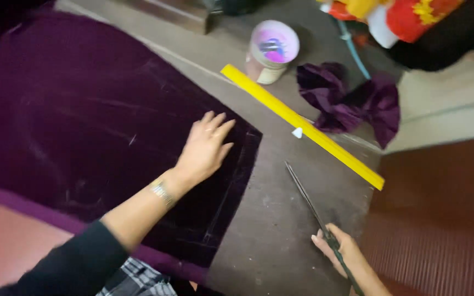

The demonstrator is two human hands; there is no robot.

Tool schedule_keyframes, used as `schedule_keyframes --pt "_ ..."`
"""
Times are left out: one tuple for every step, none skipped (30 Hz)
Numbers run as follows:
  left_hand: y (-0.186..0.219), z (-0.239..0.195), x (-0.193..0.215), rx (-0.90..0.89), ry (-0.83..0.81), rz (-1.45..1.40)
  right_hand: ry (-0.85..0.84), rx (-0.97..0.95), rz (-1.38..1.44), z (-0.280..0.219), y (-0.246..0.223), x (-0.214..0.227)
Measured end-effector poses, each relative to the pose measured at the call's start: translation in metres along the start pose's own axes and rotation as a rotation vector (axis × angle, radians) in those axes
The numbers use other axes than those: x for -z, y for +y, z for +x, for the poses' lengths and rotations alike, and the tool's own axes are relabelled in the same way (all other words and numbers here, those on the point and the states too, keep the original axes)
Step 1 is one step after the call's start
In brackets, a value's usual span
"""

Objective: Cutting a garment pattern from velvet fabric using shears and measuring with a ruler

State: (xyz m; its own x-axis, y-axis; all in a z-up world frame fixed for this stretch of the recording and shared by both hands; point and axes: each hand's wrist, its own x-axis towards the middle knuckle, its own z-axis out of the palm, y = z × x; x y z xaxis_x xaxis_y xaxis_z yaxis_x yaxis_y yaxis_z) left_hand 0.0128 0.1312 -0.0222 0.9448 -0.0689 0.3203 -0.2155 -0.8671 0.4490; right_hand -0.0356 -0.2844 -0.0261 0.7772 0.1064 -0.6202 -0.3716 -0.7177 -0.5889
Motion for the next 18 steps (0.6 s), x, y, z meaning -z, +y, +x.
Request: schedule_keyframes --pt "-0.006 -0.026 0.009 0.062 0.091 0.069 -0.024 0.156 -0.127 0.012 0.001 0.009" --pt "-0.002 -0.050 0.020 0.093 0.097 0.080 -0.050 0.169 -0.144 0.015 -0.006 0.014" --pt "0.002 -0.074 0.029 0.176 0.121 0.094 -0.115 0.175 -0.239 0.019 -0.014 0.019" --pt "0.007 -0.096 0.038 0.255 0.149 0.108 -0.173 0.184 -0.334 0.024 -0.023 0.024" --pt "0.016 -0.112 0.042 0.281 0.160 0.120 -0.192 0.200 -0.350 0.027 -0.033 0.025" --pt "0.027 -0.127 0.045 0.335 0.146 0.169 -0.273 0.188 -0.392 0.025 -0.042 0.027" --pt "0.037 -0.141 0.047 0.388 0.130 0.218 -0.354 0.174 -0.434 0.024 -0.050 0.029" --pt "0.047 -0.150 0.044 0.404 0.141 0.219 -0.361 0.183 -0.450 0.024 -0.058 0.032" --pt "0.057 -0.159 0.041 0.419 0.137 0.230 -0.421 0.152 -0.470 0.023 -0.067 0.035" --pt "0.065 -0.167 0.039 0.434 0.133 0.246 -0.483 0.124 -0.488 0.024 -0.077 0.036" --pt "0.068 -0.172 0.034 0.450 0.144 0.252 -0.491 0.136 -0.502 0.030 -0.077 0.041" --pt "0.073 -0.180 0.030 0.504 0.160 0.220 -0.497 0.198 -0.466 0.034 -0.078 0.045" --pt "0.078 -0.188 0.026 0.558 0.176 0.187 -0.505 0.259 -0.428 0.038 -0.078 0.048" --pt "0.080 -0.194 0.027 0.583 0.179 0.197 -0.527 0.267 -0.441 0.039 -0.080 0.049" --pt "0.081 -0.199 0.028 0.644 0.184 0.187 -0.532 0.135 -0.340 0.041 -0.083 0.050" --pt "0.082 -0.204 0.029 0.703 0.188 0.178 -0.532 0.000 -0.240 0.042 -0.085 0.051" --pt "0.083 -0.211 0.032 0.727 0.191 0.189 -0.554 0.006 -0.254 0.046 -0.082 0.050" --pt "0.083 -0.216 0.035 0.772 0.187 0.198 -0.618 0.004 -0.240 0.050 -0.079 0.051"
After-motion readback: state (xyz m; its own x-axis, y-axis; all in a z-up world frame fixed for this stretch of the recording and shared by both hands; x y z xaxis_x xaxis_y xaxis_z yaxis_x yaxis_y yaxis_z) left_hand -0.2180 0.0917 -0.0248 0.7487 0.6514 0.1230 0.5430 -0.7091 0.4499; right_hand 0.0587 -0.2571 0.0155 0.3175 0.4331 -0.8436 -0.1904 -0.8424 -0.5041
